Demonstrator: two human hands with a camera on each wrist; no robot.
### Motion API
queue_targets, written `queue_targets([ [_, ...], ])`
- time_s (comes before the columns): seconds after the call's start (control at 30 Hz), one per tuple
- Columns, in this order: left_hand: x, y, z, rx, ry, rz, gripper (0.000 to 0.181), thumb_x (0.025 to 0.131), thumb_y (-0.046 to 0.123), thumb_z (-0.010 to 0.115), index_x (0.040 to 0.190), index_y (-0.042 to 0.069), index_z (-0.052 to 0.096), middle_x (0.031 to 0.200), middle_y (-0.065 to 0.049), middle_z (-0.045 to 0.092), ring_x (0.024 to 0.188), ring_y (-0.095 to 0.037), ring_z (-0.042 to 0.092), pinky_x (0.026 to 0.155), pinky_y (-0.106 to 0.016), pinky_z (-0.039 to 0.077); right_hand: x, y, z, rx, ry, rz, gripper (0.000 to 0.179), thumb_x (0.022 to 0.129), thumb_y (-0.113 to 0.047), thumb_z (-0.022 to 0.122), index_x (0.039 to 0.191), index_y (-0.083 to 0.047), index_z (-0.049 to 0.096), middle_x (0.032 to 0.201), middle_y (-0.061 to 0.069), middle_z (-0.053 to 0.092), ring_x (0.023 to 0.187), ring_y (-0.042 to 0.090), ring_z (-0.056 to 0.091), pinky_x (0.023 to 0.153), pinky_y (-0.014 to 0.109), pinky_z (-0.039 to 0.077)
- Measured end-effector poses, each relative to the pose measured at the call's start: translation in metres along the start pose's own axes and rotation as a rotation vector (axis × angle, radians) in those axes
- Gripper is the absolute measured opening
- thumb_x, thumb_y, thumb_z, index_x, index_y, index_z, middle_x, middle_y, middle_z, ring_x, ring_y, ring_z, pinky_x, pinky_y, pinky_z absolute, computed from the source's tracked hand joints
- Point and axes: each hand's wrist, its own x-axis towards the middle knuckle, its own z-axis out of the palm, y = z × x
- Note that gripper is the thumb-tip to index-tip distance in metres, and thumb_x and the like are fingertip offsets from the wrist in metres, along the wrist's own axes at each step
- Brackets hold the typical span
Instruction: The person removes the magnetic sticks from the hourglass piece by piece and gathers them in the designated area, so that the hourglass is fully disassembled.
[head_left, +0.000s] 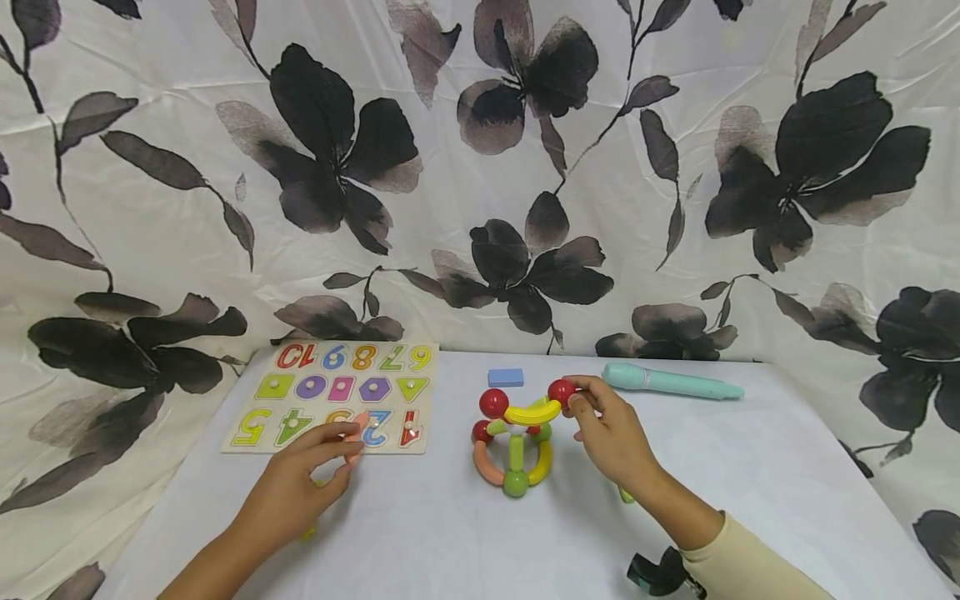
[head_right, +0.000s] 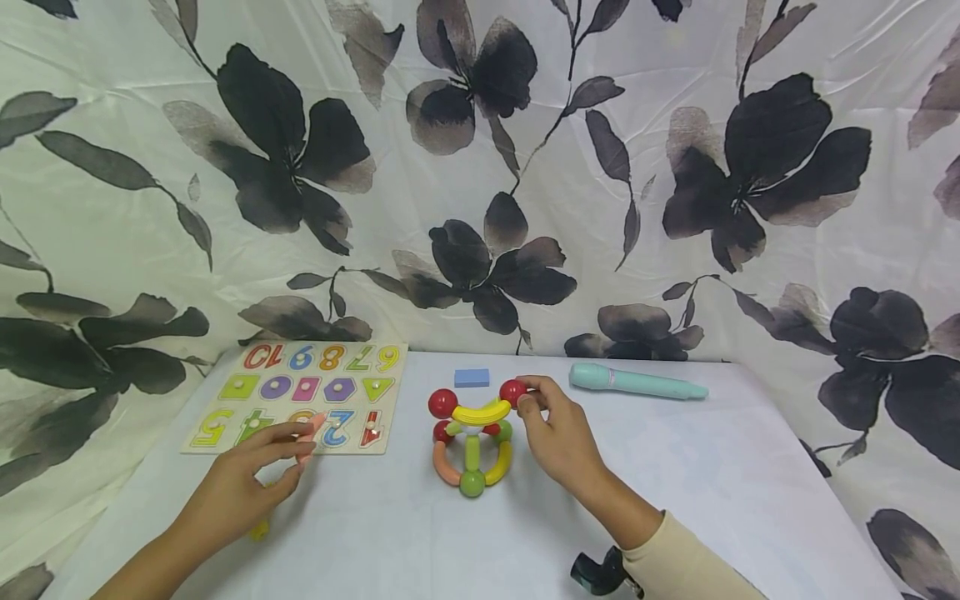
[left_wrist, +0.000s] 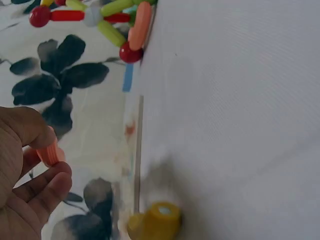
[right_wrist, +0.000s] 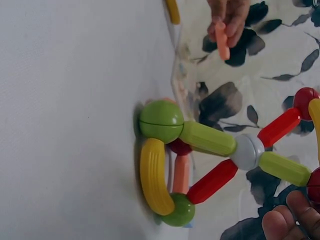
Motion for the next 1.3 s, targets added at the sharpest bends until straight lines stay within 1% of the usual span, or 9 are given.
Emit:
queue_targets([
  [0.3, -0.027, -0.018, -0.014, 0.082, -0.027, -0.116, 0.034, 0.075, -0.003, 0.087, 0.106, 0.008, 0.081, 0.126, 0.004, 0.067, 0.117, -0.025, 0.063, 0.096, 0.002, 0.028, -0.001, 0.0, 0.0, 0.0, -0.007, 0.001, 0.032, 0.109, -0.02, 0.048, 0.138, -0.008, 0.057, 0.117, 0.008, 0.07, 0.105, 0.032, 0.066, 0.074, 0.035, 0.061],
  [0.57, -0.045, -0.034, -0.023, 0.129, -0.032, -0.194, 0.03, 0.076, 0.004, 0.09, 0.104, 0.006, 0.081, 0.121, 0.001, 0.067, 0.112, -0.025, 0.063, 0.092, 0.005, 0.027, -0.001, 0.0, 0.0, -0.013, -0.001, -0.005, 0.032, 0.109, -0.02, 0.048, 0.137, -0.008, 0.057, 0.116, 0.008, 0.07, 0.104, 0.029, 0.067, 0.072, 0.03, 0.06],
  [0.77, -0.056, -0.046, -0.028, 0.13, -0.101, -0.299, 0.031, 0.078, 0.013, 0.09, 0.107, 0.007, 0.081, 0.125, -0.002, 0.067, 0.115, -0.025, 0.062, 0.089, 0.005, 0.027, -0.001, -0.001, 0.0, -0.018, 0.003, -0.003, 0.032, 0.109, -0.019, 0.048, 0.137, -0.008, 0.058, 0.116, 0.008, 0.071, 0.104, 0.03, 0.067, 0.072, 0.03, 0.06],
  [0.9, -0.062, -0.048, -0.029, 0.126, -0.146, -0.342, 0.027, 0.079, 0.017, 0.089, 0.104, 0.01, 0.082, 0.127, 0.001, 0.068, 0.116, -0.017, 0.062, 0.088, 0.004, 0.029, -0.001, -0.001, 0.0, -0.023, 0.004, 0.004, 0.032, 0.109, -0.019, 0.048, 0.137, -0.008, 0.058, 0.115, 0.007, 0.071, 0.102, 0.027, 0.067, 0.072, 0.031, 0.06],
  [1.0, -0.064, -0.047, -0.029, 0.113, -0.172, -0.35, 0.019, 0.079, 0.015, 0.089, 0.097, 0.014, 0.082, 0.126, 0.002, 0.069, 0.115, -0.016, 0.062, 0.088, 0.002, 0.033, -0.002, -0.001, 0.0, -0.023, 0.002, 0.004, 0.032, 0.109, -0.019, 0.048, 0.137, -0.008, 0.058, 0.114, 0.007, 0.071, 0.101, 0.025, 0.067, 0.072, 0.03, 0.06],
  [1.07, -0.065, -0.046, -0.029, 0.118, -0.201, -0.374, 0.021, 0.08, 0.016, 0.089, 0.099, 0.014, 0.082, 0.125, 0.002, 0.068, 0.116, -0.019, 0.062, 0.088, -0.002, 0.038, -0.001, -0.001, 0.0, -0.021, 0.0, 0.002, 0.032, 0.109, -0.019, 0.048, 0.137, -0.008, 0.057, 0.115, 0.007, 0.071, 0.102, 0.026, 0.067, 0.072, 0.029, 0.059],
  [1.13, -0.064, -0.045, -0.029, 0.121, -0.235, -0.4, 0.024, 0.081, 0.018, 0.089, 0.103, 0.012, 0.082, 0.125, 0.001, 0.068, 0.117, -0.023, 0.062, 0.092, -0.013, 0.047, -0.001, 0.0, 0.0, -0.017, 0.0, -0.002, 0.032, 0.109, -0.019, 0.048, 0.137, -0.008, 0.058, 0.115, 0.007, 0.071, 0.103, 0.028, 0.067, 0.072, 0.028, 0.059],
  [1.2, -0.064, -0.045, -0.029, 0.127, -0.265, -0.427, 0.029, 0.081, 0.021, 0.088, 0.107, 0.012, 0.081, 0.126, 0.002, 0.068, 0.118, -0.023, 0.062, 0.092, -0.018, 0.051, -0.001, 0.0, 0.0, -0.016, 0.0, -0.004, 0.032, 0.109, -0.019, 0.048, 0.137, -0.008, 0.058, 0.116, 0.007, 0.071, 0.103, 0.028, 0.067, 0.072, 0.028, 0.059],
  [1.3, -0.065, -0.045, -0.029, 0.118, -0.27, -0.403, 0.029, 0.08, 0.019, 0.089, 0.107, 0.014, 0.081, 0.123, 0.005, 0.069, 0.116, -0.021, 0.063, 0.092, -0.021, 0.052, -0.001, 0.001, 0.0, -0.018, 0.0, -0.006, 0.032, 0.109, -0.019, 0.048, 0.137, -0.008, 0.058, 0.116, 0.008, 0.071, 0.103, 0.028, 0.067, 0.072, 0.028, 0.059],
])
